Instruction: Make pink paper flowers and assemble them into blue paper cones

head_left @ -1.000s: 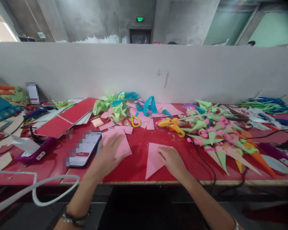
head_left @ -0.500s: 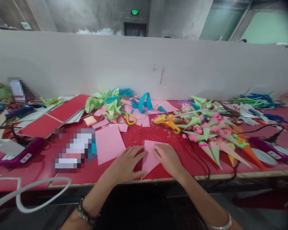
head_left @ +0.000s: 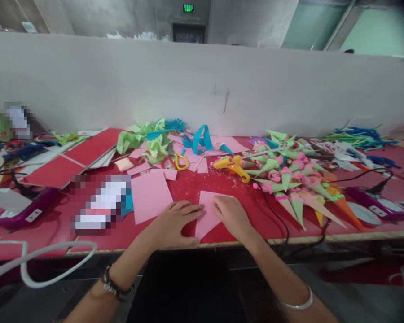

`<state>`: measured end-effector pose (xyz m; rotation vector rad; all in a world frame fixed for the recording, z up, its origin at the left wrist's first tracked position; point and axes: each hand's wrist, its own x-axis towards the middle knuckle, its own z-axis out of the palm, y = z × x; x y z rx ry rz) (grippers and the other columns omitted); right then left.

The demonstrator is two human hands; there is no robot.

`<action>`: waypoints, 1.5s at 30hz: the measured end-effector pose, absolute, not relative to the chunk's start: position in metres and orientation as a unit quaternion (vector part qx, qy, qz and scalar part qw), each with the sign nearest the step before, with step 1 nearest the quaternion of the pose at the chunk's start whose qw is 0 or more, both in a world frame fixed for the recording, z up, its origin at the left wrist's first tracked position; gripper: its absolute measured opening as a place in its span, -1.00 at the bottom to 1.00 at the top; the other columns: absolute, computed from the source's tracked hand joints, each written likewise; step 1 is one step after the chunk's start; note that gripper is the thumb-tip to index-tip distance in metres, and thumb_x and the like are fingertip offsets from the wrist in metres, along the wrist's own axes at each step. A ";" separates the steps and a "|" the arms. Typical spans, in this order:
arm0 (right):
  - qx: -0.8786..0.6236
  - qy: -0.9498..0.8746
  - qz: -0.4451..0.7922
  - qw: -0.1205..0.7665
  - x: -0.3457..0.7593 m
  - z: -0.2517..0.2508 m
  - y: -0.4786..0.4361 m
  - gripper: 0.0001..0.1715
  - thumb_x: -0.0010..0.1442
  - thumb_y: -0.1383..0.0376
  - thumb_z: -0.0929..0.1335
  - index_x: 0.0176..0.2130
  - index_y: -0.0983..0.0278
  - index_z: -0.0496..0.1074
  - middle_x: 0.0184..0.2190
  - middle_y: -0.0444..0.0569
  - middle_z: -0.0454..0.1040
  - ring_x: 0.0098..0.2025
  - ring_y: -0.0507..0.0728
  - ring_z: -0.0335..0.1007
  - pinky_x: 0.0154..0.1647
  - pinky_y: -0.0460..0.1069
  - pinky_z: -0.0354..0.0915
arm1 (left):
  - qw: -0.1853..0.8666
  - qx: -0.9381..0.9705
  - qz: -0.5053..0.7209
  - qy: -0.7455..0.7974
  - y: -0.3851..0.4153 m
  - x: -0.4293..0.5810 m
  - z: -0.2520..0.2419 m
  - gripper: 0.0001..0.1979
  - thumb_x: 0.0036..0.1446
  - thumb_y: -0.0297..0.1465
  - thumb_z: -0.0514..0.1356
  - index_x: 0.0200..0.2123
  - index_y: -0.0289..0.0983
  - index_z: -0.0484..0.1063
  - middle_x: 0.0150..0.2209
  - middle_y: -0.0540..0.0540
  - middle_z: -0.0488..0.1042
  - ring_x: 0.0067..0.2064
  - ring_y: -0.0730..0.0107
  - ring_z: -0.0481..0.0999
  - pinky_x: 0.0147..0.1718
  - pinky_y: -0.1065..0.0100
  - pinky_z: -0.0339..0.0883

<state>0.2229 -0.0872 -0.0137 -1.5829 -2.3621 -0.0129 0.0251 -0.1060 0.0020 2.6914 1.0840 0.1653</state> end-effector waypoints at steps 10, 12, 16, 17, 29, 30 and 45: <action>-0.351 -0.913 0.016 0.207 0.235 -0.002 -0.133 -0.76 0.13 0.34 0.22 -0.22 0.13 0.40 -0.16 -0.05 0.31 -0.05 0.11 0.16 0.05 0.11 -0.01 | 0.142 0.921 0.056 0.358 -0.102 0.021 -0.001 -0.25 -0.09 0.07 0.00 0.16 -0.04 -0.08 0.20 0.04 0.01 0.17 0.13 -0.02 0.08 0.11 -0.14; -0.326 -0.927 0.046 0.177 0.238 -0.001 -0.144 -0.70 0.14 0.28 0.23 -0.11 0.07 0.35 -0.14 -0.05 0.30 -0.02 0.11 0.14 0.06 0.14 -0.01 | 0.142 0.922 0.058 0.355 -0.102 0.021 -0.002 -0.25 -0.09 0.07 0.00 0.16 -0.05 -0.09 0.20 0.05 0.00 0.17 0.14 -0.04 0.09 0.12 -0.15; -0.340 -0.927 0.045 0.155 0.242 -0.004 -0.149 -0.64 0.14 0.17 0.21 -0.04 0.05 0.31 -0.09 -0.02 0.30 0.00 0.15 0.11 0.06 0.17 0.00 | 0.144 0.921 0.051 0.357 -0.101 0.021 -0.001 -0.25 -0.09 0.07 0.00 0.16 -0.04 -0.09 0.21 0.07 -0.03 0.18 0.15 -0.06 0.10 0.12 -0.17; -0.345 -0.924 0.043 0.157 0.243 -0.004 -0.147 -0.66 0.14 0.16 0.22 -0.06 0.06 0.33 -0.10 -0.02 0.30 -0.01 0.15 0.12 0.06 0.17 0.01 | 0.146 0.921 0.046 0.359 -0.101 0.021 -0.001 -0.24 -0.09 0.08 -0.01 0.16 -0.05 -0.09 0.21 0.06 -0.03 0.19 0.15 -0.07 0.10 0.12 -0.17; -0.478 -0.861 -0.056 0.162 0.305 -0.008 -0.119 -0.67 0.15 0.19 0.19 -0.16 0.17 0.43 -0.12 0.04 0.34 -0.07 0.18 0.22 -0.04 0.13 0.17 | 0.139 0.924 0.025 0.355 -0.098 0.021 -0.001 -0.22 -0.10 0.11 -0.04 0.17 -0.03 -0.13 0.22 0.07 -0.06 0.19 0.11 -0.09 0.10 0.10 -0.18; -0.492 -0.853 -0.067 0.160 0.310 -0.010 -0.115 -0.66 0.15 0.18 0.19 -0.15 0.19 0.43 -0.12 0.05 0.34 -0.07 0.19 0.23 -0.04 0.13 0.18 | 0.138 0.924 0.025 0.355 -0.098 0.021 -0.001 -0.22 -0.10 0.11 -0.05 0.17 -0.03 -0.13 0.22 0.07 -0.06 0.19 0.12 -0.08 0.10 0.10 -0.18; -0.411 -0.899 0.039 0.145 0.252 -0.014 -0.139 -0.37 0.05 0.10 0.27 0.10 0.20 0.13 0.06 0.08 0.22 0.09 0.20 0.11 0.07 0.20 0.06 | 0.093 0.910 0.128 0.384 -0.132 0.040 0.008 -0.31 -0.17 -0.09 0.20 0.05 -0.21 0.15 0.00 -0.09 0.32 0.02 0.23 0.25 0.11 0.13 -0.17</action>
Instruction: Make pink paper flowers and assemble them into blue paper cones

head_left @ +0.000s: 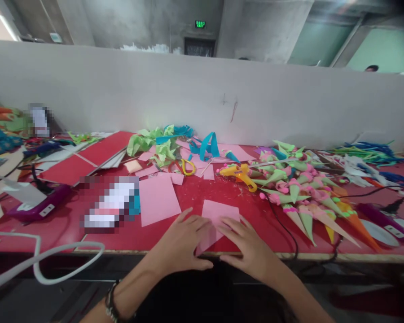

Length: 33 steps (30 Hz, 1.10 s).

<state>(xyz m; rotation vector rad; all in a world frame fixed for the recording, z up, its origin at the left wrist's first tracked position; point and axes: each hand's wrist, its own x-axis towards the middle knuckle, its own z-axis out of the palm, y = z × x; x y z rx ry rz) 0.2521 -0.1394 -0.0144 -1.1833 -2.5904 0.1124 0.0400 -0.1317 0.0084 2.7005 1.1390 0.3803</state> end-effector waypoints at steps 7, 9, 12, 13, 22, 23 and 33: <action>-0.398 -0.879 0.025 0.261 0.242 -0.016 -0.152 -0.83 0.15 0.30 0.23 -0.28 0.17 0.40 -0.33 -0.11 0.46 -0.28 0.04 0.35 -0.08 0.05 0.09 | 0.104 0.918 0.109 0.367 -0.141 0.030 0.017 -0.71 0.00 -0.38 0.15 -0.14 -0.15 0.30 -0.15 0.03 0.42 -0.15 0.39 0.37 -0.14 0.35 0.18; -0.388 -0.875 0.035 0.288 0.240 -0.011 -0.150 -0.79 0.18 0.33 0.19 -0.35 0.19 0.40 -0.42 -0.14 0.46 -0.36 0.01 0.33 -0.16 0.01 0.09 | 0.082 0.920 0.115 0.366 -0.141 0.030 0.021 -0.78 0.05 -0.40 0.10 -0.17 -0.16 0.31 -0.23 0.02 0.45 -0.21 0.41 0.40 -0.15 0.34 0.18; -0.375 -0.868 0.043 0.322 0.233 -0.001 -0.143 -0.77 0.19 0.36 0.18 -0.37 0.23 0.39 -0.48 -0.13 0.44 -0.42 0.00 0.29 -0.21 -0.01 0.09 | 0.008 0.914 0.138 0.380 -0.139 0.038 0.030 -0.86 0.09 -0.46 0.03 -0.28 -0.22 0.33 -0.37 0.01 0.46 -0.32 0.42 0.41 -0.17 0.29 0.17; -0.371 -0.867 0.043 0.331 0.230 0.003 -0.140 -0.77 0.19 0.35 0.18 -0.37 0.25 0.39 -0.50 -0.12 0.43 -0.44 0.00 0.27 -0.23 -0.02 0.09 | -0.017 0.913 0.146 0.379 -0.138 0.042 0.032 -0.88 0.08 -0.48 0.02 -0.32 -0.23 0.32 -0.41 0.01 0.45 -0.36 0.42 0.40 -0.20 0.28 0.17; -0.407 -0.819 0.225 0.337 0.209 0.041 -0.129 -0.69 0.16 0.27 0.20 -0.57 0.29 0.28 -0.65 -0.20 0.27 -0.55 -0.05 0.15 -0.53 -0.15 0.07 | -0.208 0.870 0.281 0.348 -0.124 0.047 0.043 -0.80 0.01 -0.53 -0.05 -0.61 -0.27 0.18 -0.71 0.09 0.26 -0.65 0.54 0.23 -0.54 0.38 0.02; -0.406 -0.813 0.249 0.336 0.209 0.042 -0.129 -0.69 0.16 0.25 0.20 -0.56 0.30 0.28 -0.65 -0.21 0.26 -0.56 -0.06 0.15 -0.53 -0.15 0.06 | -0.221 0.866 0.284 0.347 -0.123 0.044 0.044 -0.79 0.01 -0.54 -0.05 -0.63 -0.27 0.19 -0.72 0.09 0.25 -0.66 0.55 0.22 -0.55 0.39 0.00; -0.443 -0.777 0.287 0.344 0.243 0.050 -0.110 -0.70 0.12 0.25 0.21 -0.57 0.32 0.27 -0.64 -0.20 0.24 -0.55 -0.05 0.16 -0.56 -0.17 0.07 | -0.173 0.788 0.256 0.533 -0.100 -0.029 0.044 -0.83 -0.02 -0.48 -0.03 -0.58 -0.25 0.28 -0.69 0.07 0.31 -0.60 0.49 0.26 -0.56 0.44 0.03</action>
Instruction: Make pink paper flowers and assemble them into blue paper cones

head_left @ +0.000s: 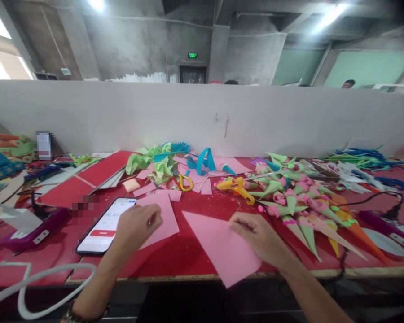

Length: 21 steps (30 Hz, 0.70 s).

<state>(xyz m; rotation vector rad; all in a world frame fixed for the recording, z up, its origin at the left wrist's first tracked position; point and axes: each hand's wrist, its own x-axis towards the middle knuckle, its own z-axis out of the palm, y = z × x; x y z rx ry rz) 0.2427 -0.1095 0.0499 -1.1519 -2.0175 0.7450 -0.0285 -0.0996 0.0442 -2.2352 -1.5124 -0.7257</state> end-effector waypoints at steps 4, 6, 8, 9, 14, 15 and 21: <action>-0.446 -0.808 0.202 0.327 0.244 0.055 -0.107 -0.72 0.13 0.24 0.21 -0.53 0.30 0.34 -0.59 -0.16 0.38 -0.51 -0.02 0.23 -0.49 -0.13 0.10 | 0.107 -0.790 -0.327 -0.508 -0.106 -0.020 0.054 -0.86 0.08 -0.35 -0.02 -0.38 -0.25 0.30 -0.47 0.02 0.42 -0.40 0.44 0.36 -0.34 0.38 0.16; -0.409 -0.845 0.153 0.308 0.238 0.057 -0.109 -0.73 0.15 0.24 0.22 -0.50 0.27 0.37 -0.56 -0.16 0.43 -0.52 -0.02 0.23 -0.40 -0.10 0.12 | 0.105 -0.846 -0.289 -0.435 -0.112 -0.001 0.058 -0.68 0.01 -0.19 0.08 -0.19 -0.25 0.27 -0.31 -0.04 0.44 -0.26 0.35 0.37 -0.22 0.31 0.13; -0.360 -0.878 0.111 0.294 0.233 0.058 -0.112 -0.74 0.16 0.25 0.21 -0.49 0.26 0.37 -0.56 -0.18 0.44 -0.54 -0.04 0.21 -0.29 -0.07 0.10 | 0.116 -0.893 -0.226 -0.372 -0.118 0.019 0.060 -0.60 -0.01 -0.13 0.10 -0.13 -0.21 0.26 -0.21 -0.07 0.42 -0.17 0.29 0.35 -0.20 0.28 0.10; -0.339 -0.890 0.094 0.289 0.230 0.058 -0.113 -0.74 0.17 0.27 0.21 -0.48 0.25 0.36 -0.56 -0.19 0.44 -0.54 -0.05 0.20 -0.25 -0.07 0.08 | 0.118 -0.906 -0.198 -0.354 -0.119 0.027 0.060 -0.71 0.05 -0.18 0.06 -0.20 -0.21 0.30 -0.27 -0.05 0.44 -0.22 0.32 0.36 -0.24 0.30 0.11; -0.328 -0.903 -0.035 0.273 0.222 0.055 -0.118 -0.80 0.06 0.44 0.19 -0.54 0.27 0.29 -0.61 -0.18 0.35 -0.53 -0.04 0.16 -0.24 -0.06 0.04 | 0.120 -0.924 -0.130 -0.340 -0.115 0.041 0.052 -0.68 0.21 -0.39 -0.13 -0.54 -0.27 0.26 -0.67 0.05 0.33 -0.64 0.48 0.23 -0.44 0.34 0.04; -0.330 -0.901 -0.063 0.275 0.221 0.054 -0.118 -0.81 0.00 0.46 0.20 -0.58 0.27 0.26 -0.63 -0.19 0.32 -0.54 -0.04 0.13 -0.26 -0.05 0.03 | 0.118 -0.925 -0.124 -0.340 -0.113 0.041 0.050 -0.68 0.21 -0.37 -0.14 -0.54 -0.26 0.26 -0.68 0.06 0.32 -0.67 0.50 0.20 -0.45 0.34 0.04; -0.358 -0.889 -0.067 0.277 0.241 0.054 -0.111 -0.81 -0.10 0.48 0.18 -0.66 0.28 0.18 -0.74 -0.23 0.19 -0.63 -0.06 -0.01 -0.38 -0.09 0.03 | 0.034 -0.931 -0.144 -0.334 -0.103 0.020 0.052 -0.64 0.22 -0.33 -0.17 -0.53 -0.27 0.26 -0.66 0.07 0.29 -0.63 0.53 0.21 -0.50 0.42 0.02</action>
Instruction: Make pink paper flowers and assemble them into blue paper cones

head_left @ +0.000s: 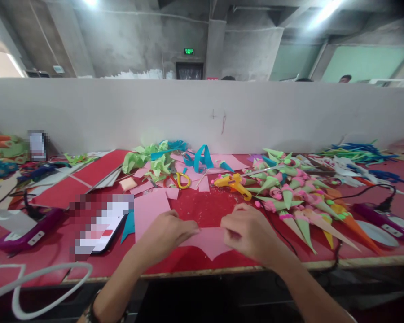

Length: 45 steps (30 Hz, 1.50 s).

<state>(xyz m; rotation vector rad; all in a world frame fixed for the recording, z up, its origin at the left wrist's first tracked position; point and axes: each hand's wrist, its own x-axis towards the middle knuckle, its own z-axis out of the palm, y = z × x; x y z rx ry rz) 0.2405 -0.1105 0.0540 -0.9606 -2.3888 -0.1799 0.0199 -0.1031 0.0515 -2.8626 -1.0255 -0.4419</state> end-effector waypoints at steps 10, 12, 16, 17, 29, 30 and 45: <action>-0.446 -0.785 0.109 0.415 0.259 0.012 -0.111 -0.58 0.04 0.19 0.27 -0.09 0.29 0.26 -0.24 0.04 0.44 -0.24 0.14 0.38 -0.35 -0.02 0.30 | -0.191 -0.842 -0.280 -0.420 -0.106 0.018 0.041 -0.73 0.21 -0.35 -0.19 -0.41 -0.28 0.23 -0.57 0.07 0.27 -0.52 0.53 0.28 -0.49 0.49 0.14; -0.437 -0.777 0.082 0.446 0.247 0.008 -0.117 -0.69 0.10 0.27 0.24 -0.12 0.26 0.30 -0.24 0.00 0.46 -0.22 0.12 0.38 -0.27 -0.02 0.31 | -0.157 -0.865 -0.262 -0.398 -0.105 0.026 0.036 -0.75 0.20 -0.39 -0.16 -0.35 -0.27 0.27 -0.47 0.03 0.35 -0.41 0.49 0.33 -0.37 0.44 0.18; -0.347 -0.816 -0.124 0.446 0.239 0.010 -0.120 -0.63 0.14 0.48 0.13 -0.11 0.29 0.33 -0.20 -0.01 0.46 -0.14 0.08 0.34 -0.07 0.00 0.22 | 0.011 -0.877 -0.274 -0.394 -0.111 0.033 0.028 -0.74 0.10 -0.45 -0.01 -0.10 -0.22 0.25 -0.07 -0.12 0.30 -0.05 0.29 0.24 -0.09 0.24 0.10; -0.336 -0.823 -0.183 0.420 0.238 0.010 -0.120 -0.64 0.13 0.49 0.14 -0.11 0.31 0.34 -0.20 0.00 0.46 -0.15 0.09 0.35 -0.07 0.01 0.20 | 0.044 -0.875 -0.276 -0.396 -0.115 0.035 0.025 -0.67 0.07 -0.46 0.03 -0.05 -0.21 0.22 -0.02 -0.14 0.26 -0.02 0.26 0.21 -0.09 0.23 0.10; -0.345 -0.910 0.013 0.229 0.233 -0.017 -0.116 -0.71 0.04 0.43 0.30 -0.17 0.25 0.38 -0.18 -0.08 0.44 -0.14 0.07 0.30 -0.04 -0.02 0.19 | -0.047 -0.892 -0.120 -0.433 -0.127 0.034 -0.007 -0.65 -0.01 -0.52 0.12 -0.10 -0.20 0.28 -0.15 -0.04 0.37 -0.15 0.37 0.33 -0.19 0.33 0.24; -0.354 -0.905 0.044 0.233 0.235 -0.018 -0.115 -0.67 0.03 0.43 0.30 -0.15 0.24 0.37 -0.15 -0.08 0.42 -0.11 0.07 0.29 -0.03 -0.02 0.18 | -0.060 -0.892 -0.121 -0.431 -0.126 0.032 -0.007 -0.64 -0.01 -0.53 0.11 -0.10 -0.19 0.29 -0.15 -0.04 0.37 -0.15 0.39 0.34 -0.19 0.36 0.25; -0.319 -0.891 0.204 0.251 0.250 -0.013 -0.094 -0.80 0.09 0.40 0.27 -0.28 0.26 0.45 -0.26 -0.03 0.43 -0.18 0.04 0.29 -0.13 -0.07 0.22 | -0.098 -0.866 -0.153 -0.466 -0.125 0.040 -0.003 -0.82 0.06 -0.45 0.09 -0.25 -0.20 0.41 -0.37 -0.03 0.40 -0.32 0.42 0.35 -0.37 0.45 0.21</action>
